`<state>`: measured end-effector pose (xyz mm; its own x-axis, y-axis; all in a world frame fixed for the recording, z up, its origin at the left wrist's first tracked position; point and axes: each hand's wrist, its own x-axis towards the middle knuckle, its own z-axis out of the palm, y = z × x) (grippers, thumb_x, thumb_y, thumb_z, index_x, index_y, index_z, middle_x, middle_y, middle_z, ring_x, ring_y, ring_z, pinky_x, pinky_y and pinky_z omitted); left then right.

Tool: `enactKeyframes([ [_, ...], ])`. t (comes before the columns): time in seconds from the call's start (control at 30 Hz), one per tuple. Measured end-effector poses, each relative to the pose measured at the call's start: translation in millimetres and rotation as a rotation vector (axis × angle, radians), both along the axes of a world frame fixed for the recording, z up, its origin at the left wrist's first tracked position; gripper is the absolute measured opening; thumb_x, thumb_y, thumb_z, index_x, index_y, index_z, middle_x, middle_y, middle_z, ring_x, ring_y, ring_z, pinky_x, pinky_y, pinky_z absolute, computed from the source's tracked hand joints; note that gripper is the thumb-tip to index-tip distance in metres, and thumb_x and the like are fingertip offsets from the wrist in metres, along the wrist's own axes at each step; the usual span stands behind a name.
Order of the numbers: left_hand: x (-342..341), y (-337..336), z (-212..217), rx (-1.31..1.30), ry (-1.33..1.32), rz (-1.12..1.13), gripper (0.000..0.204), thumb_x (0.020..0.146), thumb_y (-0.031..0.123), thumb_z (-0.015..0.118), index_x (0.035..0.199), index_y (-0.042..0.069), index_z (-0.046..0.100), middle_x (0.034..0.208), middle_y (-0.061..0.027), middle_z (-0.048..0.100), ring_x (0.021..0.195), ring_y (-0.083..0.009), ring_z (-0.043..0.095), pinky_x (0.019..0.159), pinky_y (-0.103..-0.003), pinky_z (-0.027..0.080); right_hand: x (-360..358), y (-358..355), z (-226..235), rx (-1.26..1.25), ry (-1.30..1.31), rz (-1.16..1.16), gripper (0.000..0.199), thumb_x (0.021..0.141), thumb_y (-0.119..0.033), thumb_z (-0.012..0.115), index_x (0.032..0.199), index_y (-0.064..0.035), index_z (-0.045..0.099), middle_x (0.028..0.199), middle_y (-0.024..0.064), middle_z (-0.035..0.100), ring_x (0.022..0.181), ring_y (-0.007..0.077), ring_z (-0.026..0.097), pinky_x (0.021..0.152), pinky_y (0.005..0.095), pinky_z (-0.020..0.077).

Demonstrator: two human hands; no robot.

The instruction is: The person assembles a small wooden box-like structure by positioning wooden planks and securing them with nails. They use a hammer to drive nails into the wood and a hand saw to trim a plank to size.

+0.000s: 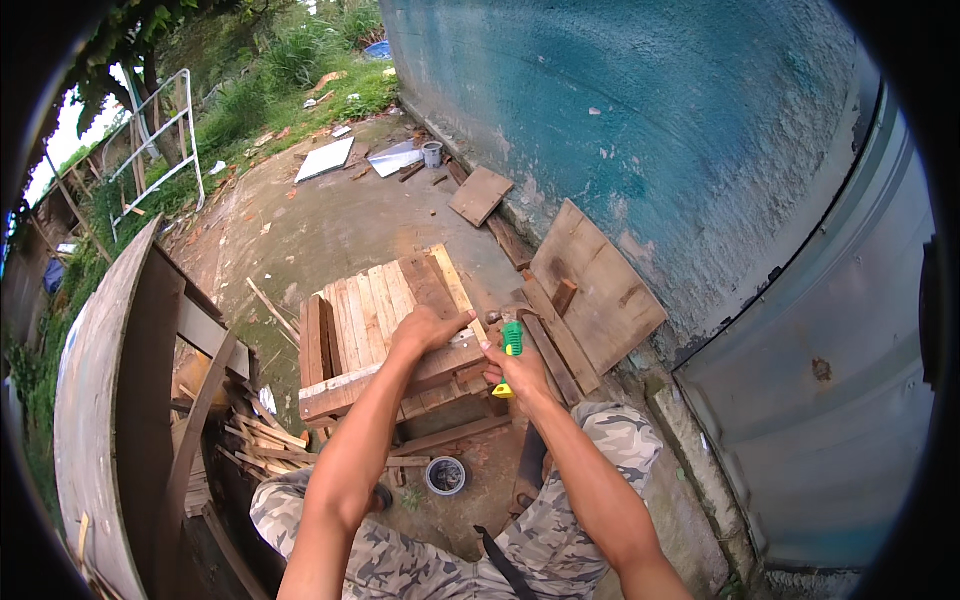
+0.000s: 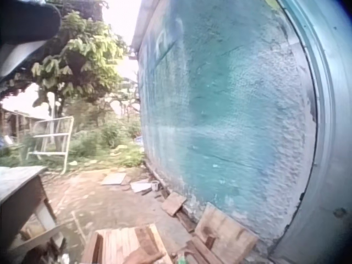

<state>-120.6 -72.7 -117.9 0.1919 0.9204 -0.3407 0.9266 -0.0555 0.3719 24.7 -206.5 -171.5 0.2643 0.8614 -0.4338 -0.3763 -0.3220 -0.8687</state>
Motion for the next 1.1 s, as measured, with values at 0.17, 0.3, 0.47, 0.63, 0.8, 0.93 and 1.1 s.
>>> enactKeyframes([
  [0.17,4,-1,-2,0.04,-0.207,0.047,0.074,0.066,0.056,0.082,0.088,-0.014,0.073,0.087,-0.0296,0.073,0.086,-0.0345,0.075,0.079,-0.042,0.057,-4,-4,2,0.065,0.022,-0.004,0.048,0.083,-0.031,0.085,0.109,0.0033,0.062,0.11,0.0135,0.066,0.1,0.0231,0.069,0.084,0.0362,0.0601],
  [0.3,7,1,-4,-0.009,-0.22,0.089,0.079,0.065,0.049,0.081,0.103,-0.019,0.067,0.098,-0.0329,0.071,0.095,-0.0361,0.073,0.085,-0.04,0.056,-6,-4,-3,0.105,0.013,-0.026,0.04,0.083,-0.029,0.085,0.101,-0.0012,0.063,0.097,0.007,0.066,0.085,0.0175,0.068,0.077,0.0356,0.0599],
  [0.47,10,4,-8,-0.015,-0.204,0.084,0.098,0.066,0.048,0.08,0.124,-0.025,0.049,0.111,-0.0381,0.066,0.108,-0.0403,0.069,0.093,-0.04,0.054,-11,-3,-17,0.112,-0.076,-0.031,0.039,0.085,-0.035,0.083,0.089,-0.0028,0.061,0.084,0.0046,0.063,0.074,0.0152,0.062,0.071,0.0332,0.0551],
  [0.63,12,8,-10,-0.005,-0.22,0.053,0.099,0.067,0.048,0.079,0.125,-0.025,0.047,0.112,-0.0385,0.066,0.109,-0.0417,0.068,0.094,-0.04,0.053,-17,-2,-27,0.142,-0.212,-0.052,0.042,0.087,-0.042,0.079,0.08,-0.0059,0.06,0.07,0.0015,0.057,0.064,0.0129,0.055,0.06,0.033,0.0463],
  [0.8,22,7,-11,0.001,-0.122,0.119,0.097,0.069,0.048,0.078,0.124,-0.026,0.048,0.113,-0.0389,0.066,0.109,-0.0416,0.068,0.093,-0.041,0.054,-14,-3,-26,0.085,-0.139,0.04,0.042,0.089,-0.039,0.081,0.1,-0.0021,0.063,0.09,0.0032,0.063,0.083,0.0129,0.064,0.075,0.0296,0.0554],
  [0.93,21,1,-9,0.026,-0.164,0.13,0.088,0.072,0.046,0.077,0.118,-0.026,0.054,0.111,-0.0394,0.066,0.108,-0.0409,0.069,0.093,-0.041,0.053,-10,-8,-27,0.209,-0.152,0.097,0.045,0.085,-0.031,0.085,0.107,0.0001,0.062,0.094,0.004,0.063,0.087,0.012,0.062,0.08,0.0283,0.0532],
  [1.1,19,2,-5,-0.022,-0.218,0.131,0.08,0.075,0.044,0.076,0.111,-0.026,0.059,0.106,-0.0389,0.068,0.103,-0.04,0.071,0.089,-0.041,0.054,-12,-10,-42,0.257,-0.16,0.059,0.057,0.079,-0.019,0.089,0.121,0.006,0.06,0.107,0.0091,0.067,0.096,0.0146,0.063,0.085,0.0304,0.0528],
])
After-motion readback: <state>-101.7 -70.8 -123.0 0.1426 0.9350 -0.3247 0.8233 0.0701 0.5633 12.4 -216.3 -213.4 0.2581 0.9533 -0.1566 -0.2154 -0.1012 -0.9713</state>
